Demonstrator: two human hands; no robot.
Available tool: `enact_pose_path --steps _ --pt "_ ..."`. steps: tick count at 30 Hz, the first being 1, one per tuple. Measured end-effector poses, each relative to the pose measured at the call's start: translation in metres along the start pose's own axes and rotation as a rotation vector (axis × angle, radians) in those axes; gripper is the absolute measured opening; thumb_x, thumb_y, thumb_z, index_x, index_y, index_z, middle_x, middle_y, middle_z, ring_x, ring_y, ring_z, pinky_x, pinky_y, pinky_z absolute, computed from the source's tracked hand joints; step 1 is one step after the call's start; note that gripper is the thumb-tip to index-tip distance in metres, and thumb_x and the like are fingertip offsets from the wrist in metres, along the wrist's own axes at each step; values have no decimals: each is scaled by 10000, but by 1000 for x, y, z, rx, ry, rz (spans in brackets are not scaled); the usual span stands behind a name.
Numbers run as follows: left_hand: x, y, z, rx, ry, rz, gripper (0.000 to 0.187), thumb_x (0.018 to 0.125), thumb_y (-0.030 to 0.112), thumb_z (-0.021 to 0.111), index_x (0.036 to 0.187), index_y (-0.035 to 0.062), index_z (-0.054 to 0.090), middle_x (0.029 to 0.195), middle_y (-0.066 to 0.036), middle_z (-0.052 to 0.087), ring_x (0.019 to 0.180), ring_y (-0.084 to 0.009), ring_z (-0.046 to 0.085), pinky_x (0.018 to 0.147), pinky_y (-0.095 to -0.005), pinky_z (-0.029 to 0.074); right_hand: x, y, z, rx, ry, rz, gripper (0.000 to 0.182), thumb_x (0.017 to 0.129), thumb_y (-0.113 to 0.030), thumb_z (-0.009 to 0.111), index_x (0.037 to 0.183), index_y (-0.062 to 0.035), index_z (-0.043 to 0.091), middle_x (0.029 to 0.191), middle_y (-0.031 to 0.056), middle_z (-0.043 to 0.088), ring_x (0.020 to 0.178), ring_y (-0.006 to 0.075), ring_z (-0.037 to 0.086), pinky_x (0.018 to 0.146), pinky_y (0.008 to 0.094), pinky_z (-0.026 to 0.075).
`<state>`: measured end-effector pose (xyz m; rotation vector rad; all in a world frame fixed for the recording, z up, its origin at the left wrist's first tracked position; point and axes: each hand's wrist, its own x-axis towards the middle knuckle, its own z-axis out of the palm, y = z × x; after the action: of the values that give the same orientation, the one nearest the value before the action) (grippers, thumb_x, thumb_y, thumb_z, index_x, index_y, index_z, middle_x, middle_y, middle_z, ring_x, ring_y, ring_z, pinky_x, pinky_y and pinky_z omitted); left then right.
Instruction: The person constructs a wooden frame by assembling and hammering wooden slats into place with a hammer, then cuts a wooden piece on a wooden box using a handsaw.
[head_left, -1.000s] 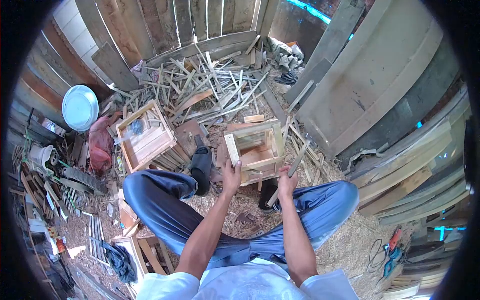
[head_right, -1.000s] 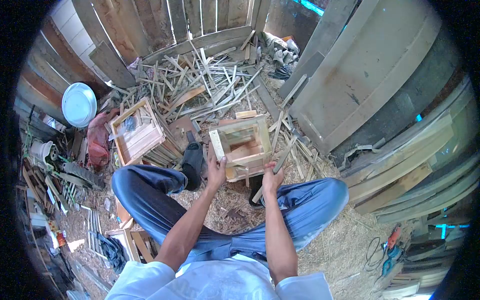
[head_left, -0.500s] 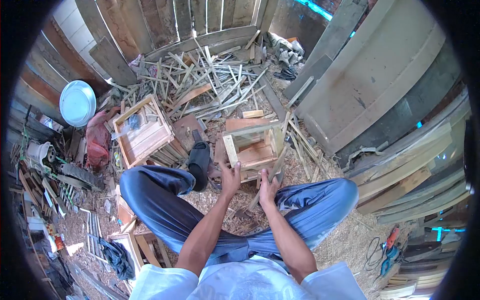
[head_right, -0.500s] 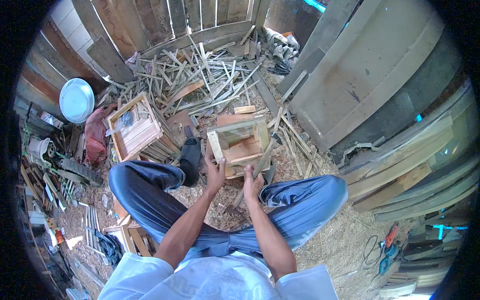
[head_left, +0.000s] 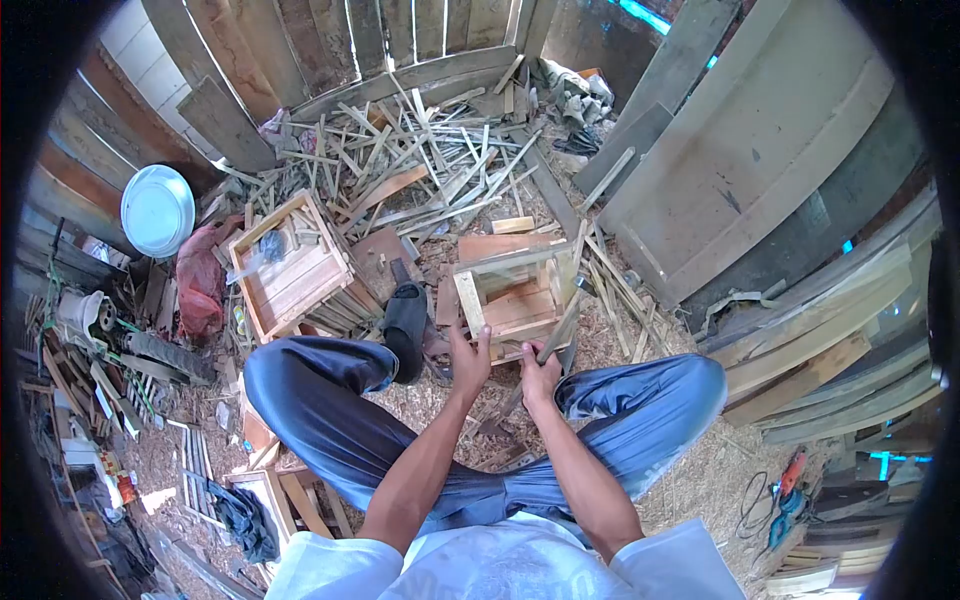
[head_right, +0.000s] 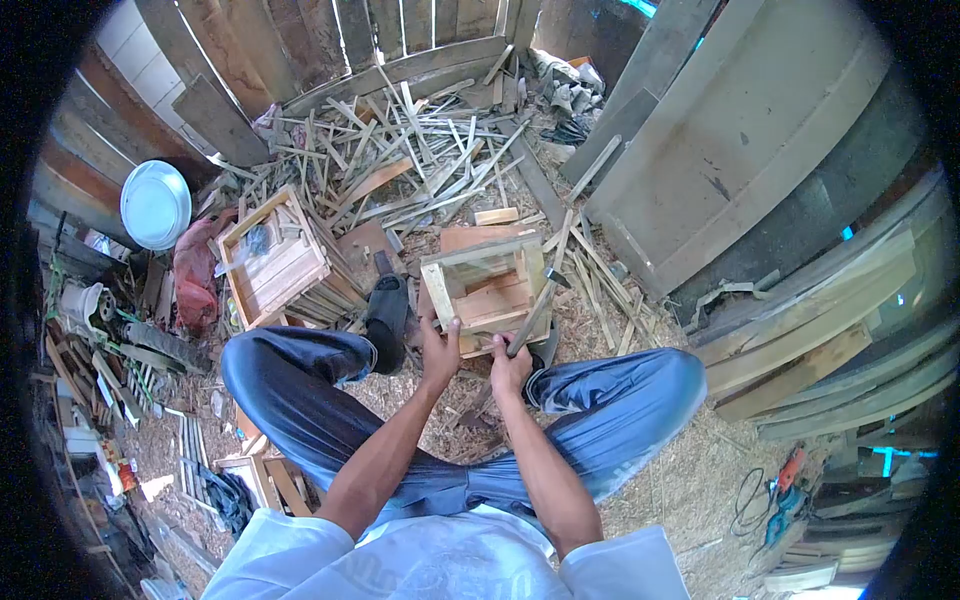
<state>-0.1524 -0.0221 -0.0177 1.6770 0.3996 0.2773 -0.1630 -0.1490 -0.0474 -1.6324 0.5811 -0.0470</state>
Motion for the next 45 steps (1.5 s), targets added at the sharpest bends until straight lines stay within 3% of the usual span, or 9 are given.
enact_pose_path --steps 5,7,13,23,26,31,33,39,45 --pt "-3 20 -3 32 -8 -25 511 918 276 583 1231 -71 377 1159 -227 463 1013 -297 542 823 -377 481 2 -12 2 123 15 6 196 870 -83 650 1048 -14 608 933 35 616 766 92 540 622 219 426" --pt "0 17 -3 88 12 40 508 916 279 586 1224 -70 383 1154 -226 469 1011 -297 542 844 -379 470 -1 -23 4 225 3 66 249 870 -120 642 1073 23 619 996 85 646 932 169 594 856 293 455" --pt "11 7 -1 -37 15 23 500 906 302 608 1186 -61 409 1114 -205 510 1008 -273 540 886 -377 443 5 -42 6 487 -94 169 326 888 -83 606 1184 44 550 1154 118 593 1074 187 547 976 303 396" --pt "13 4 -3 -144 2 -38 490 890 313 638 1149 -59 454 1066 -168 569 940 -222 586 812 -351 482 6 -39 -1 171 -157 212 266 882 -136 625 1097 20 616 1050 97 633 984 175 567 871 293 428" --pt "24 3 -5 -58 2 -65 479 873 311 662 1127 -61 496 1037 -169 602 910 -215 606 793 -342 490 6 -32 3 258 -179 69 267 866 -201 672 1063 -22 648 910 -24 610 738 61 466 635 213 369" --pt "35 27 -7 -105 6 -131 431 861 286 678 1082 -58 541 1002 -149 626 898 -186 610 782 -321 492 9 -43 -1 254 -235 97 249 848 -184 695 1053 -46 664 905 -41 591 772 56 479 672 201 371" --pt "40 19 -8 -97 14 -88 378 871 246 668 1073 -52 551 983 -125 631 896 -166 604 787 -298 484 12 -47 3 236 -208 95 234 848 -152 676 1039 -18 662 990 46 637 918 126 549 842 267 421" --pt "31 21 -8 -383 -22 -76 320 852 150 682 1066 -54 557 975 -104 639 890 -144 602 799 -270 475 17 -64 11 93 -103 -68 224 832 -145 696 1009 -12 664 948 48 634 887 140 558 812 284 429" --pt "44 22 -9 -192 -28 -113 327 836 130 697 1053 -41 521 978 -118 636 904 -156 613 821 -275 491 15 -64 11 -76 -107 -207 221 836 -160 684 998 -12 661 922 53 661 843 152 586 794 288 448"
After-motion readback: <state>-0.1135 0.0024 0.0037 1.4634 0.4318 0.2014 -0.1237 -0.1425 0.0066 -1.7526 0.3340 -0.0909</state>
